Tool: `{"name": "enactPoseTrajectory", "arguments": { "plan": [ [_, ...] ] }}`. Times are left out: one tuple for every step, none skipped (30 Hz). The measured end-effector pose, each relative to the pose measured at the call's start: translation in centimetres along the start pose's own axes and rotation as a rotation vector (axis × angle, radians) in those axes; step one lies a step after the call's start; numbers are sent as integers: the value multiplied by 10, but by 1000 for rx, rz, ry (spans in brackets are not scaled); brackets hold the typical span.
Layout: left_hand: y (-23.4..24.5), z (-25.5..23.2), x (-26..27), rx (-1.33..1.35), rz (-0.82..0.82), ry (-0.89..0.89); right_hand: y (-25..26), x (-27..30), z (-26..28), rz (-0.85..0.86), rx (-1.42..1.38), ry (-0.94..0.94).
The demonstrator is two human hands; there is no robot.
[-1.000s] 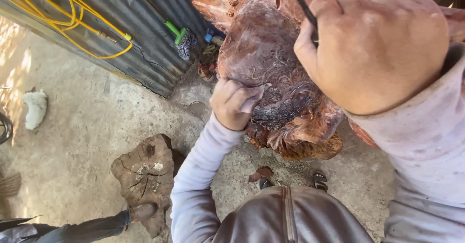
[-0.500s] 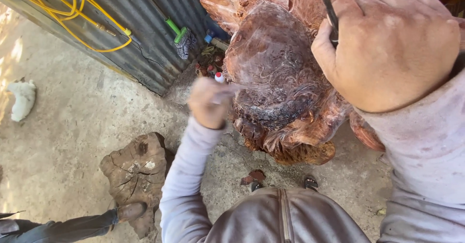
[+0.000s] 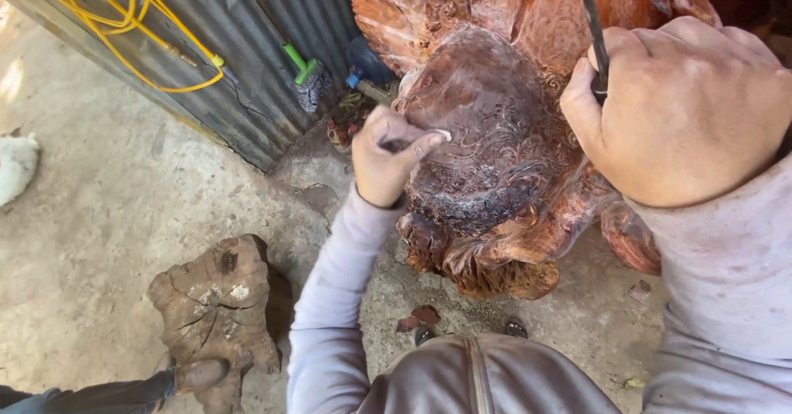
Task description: Polishing and sanding an intricate wooden sculpture by hand using sandpaper and detailing tools to achieve a smooth finish.
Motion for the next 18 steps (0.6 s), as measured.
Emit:
{"name": "enactPoseTrajectory", "arguments": {
  "plan": [
    [-1,-2,-10,-119,82,9,0,1,-1,-15,27,-12],
    [0,-3,-20,-116,87,6,2,-1,0,-13,31,-18],
    [-2,-3,-31,-198,171,37,3,-3,1,-29,-6,-13],
    [-4,-3,-41,-281,255,66,5,-4,2,-45,-42,-9],
    [-16,-8,-57,-278,261,60,6,-6,3,-43,-37,-17],
    [-29,-7,-74,-381,317,272,8,-8,4,-47,-58,-14],
    [-41,-6,-89,-484,373,485,11,-11,4,-50,-78,-12],
    [-45,-9,-97,-481,373,486,11,-11,4,-49,-76,-10],
    [-50,-8,-103,-389,380,611,11,-11,4,-60,-102,-12],
    [-55,-7,-111,-296,385,729,10,-12,4,-77,-126,-17],
    [-45,-18,-101,-295,383,725,12,-12,4,-80,-122,-17],
    [-35,-29,-92,-384,521,686,12,-14,5,-81,-146,-18],
    [-26,-40,-84,-474,657,644,13,-16,6,-82,-170,-19],
    [-28,-42,-88,-483,666,636,14,-17,6,-83,-172,-33],
    [-28,-41,-90,-523,662,711,16,-18,8,-96,-174,-30],
    [-30,-40,-90,-553,654,791,18,-19,8,-107,-172,-16],
    [-42,-43,-99,-553,658,787,16,-18,10,-106,-170,-20],
    [-53,-47,-109,-413,531,871,15,-19,10,-142,-186,-26]
  ]
}}
Point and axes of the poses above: each hand's wrist, its own x-axis away from the middle knuckle, its own y-axis out of the back of the hand, z = x × y, the point moved 3 cm from there along -x, towards the middle knuckle, and after that the axes turned 1 degree about z, right-handed, at the moved point
